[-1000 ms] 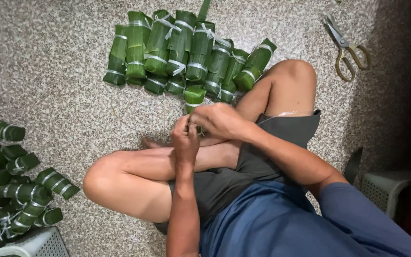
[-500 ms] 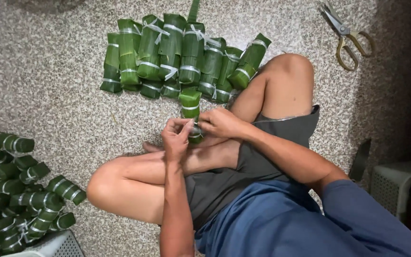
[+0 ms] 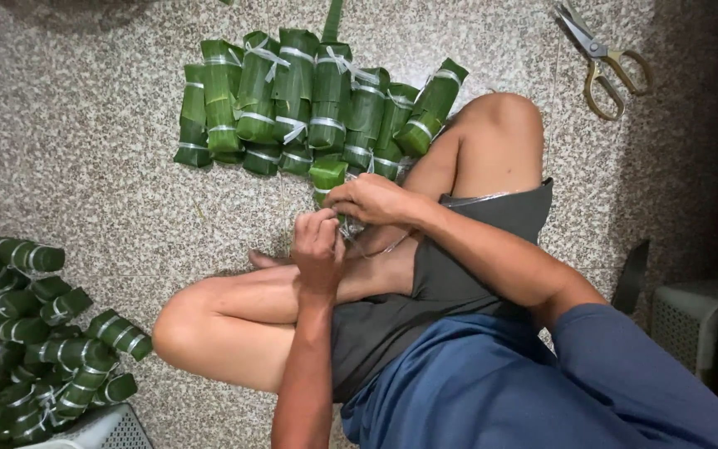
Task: Wrapping and tying cylindrical food items in green leaves using white string.
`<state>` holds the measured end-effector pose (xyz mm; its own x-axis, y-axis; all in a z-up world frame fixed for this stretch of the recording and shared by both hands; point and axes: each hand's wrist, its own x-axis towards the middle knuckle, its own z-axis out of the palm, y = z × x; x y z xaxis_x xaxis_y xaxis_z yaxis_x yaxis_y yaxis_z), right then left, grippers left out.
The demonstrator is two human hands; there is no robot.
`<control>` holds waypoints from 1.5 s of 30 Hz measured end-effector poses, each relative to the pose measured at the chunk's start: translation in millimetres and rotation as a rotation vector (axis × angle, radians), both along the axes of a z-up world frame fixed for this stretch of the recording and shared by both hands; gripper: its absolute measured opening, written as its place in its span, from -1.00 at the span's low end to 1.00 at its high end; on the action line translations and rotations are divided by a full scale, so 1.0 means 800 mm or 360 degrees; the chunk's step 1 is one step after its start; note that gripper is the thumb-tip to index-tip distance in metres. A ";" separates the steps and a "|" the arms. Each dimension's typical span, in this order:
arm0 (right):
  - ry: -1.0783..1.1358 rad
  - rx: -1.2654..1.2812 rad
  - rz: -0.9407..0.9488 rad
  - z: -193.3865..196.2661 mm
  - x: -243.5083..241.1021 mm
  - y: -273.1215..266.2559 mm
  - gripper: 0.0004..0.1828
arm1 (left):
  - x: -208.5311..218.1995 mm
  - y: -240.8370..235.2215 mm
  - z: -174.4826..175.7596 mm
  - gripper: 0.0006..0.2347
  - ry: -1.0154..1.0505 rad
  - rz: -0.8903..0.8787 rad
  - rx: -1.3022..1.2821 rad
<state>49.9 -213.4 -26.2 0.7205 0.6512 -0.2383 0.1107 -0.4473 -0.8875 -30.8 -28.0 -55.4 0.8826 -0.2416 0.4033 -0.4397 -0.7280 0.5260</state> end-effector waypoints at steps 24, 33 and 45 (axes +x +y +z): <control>-0.0668 -0.0871 -0.0007 -0.082 -0.031 0.005 -0.75 | 0.006 0.017 -0.018 -0.95 0.0617 0.0540 -0.0342; -0.0562 -0.0861 0.0029 -0.104 -0.032 0.002 -0.76 | 0.018 0.027 -0.028 -0.95 0.0570 -0.0213 -0.0220; 0.0562 0.0508 -0.0197 -0.030 -0.021 -0.005 -0.79 | 0.050 0.047 -0.037 -0.93 0.0669 -0.0335 -0.0322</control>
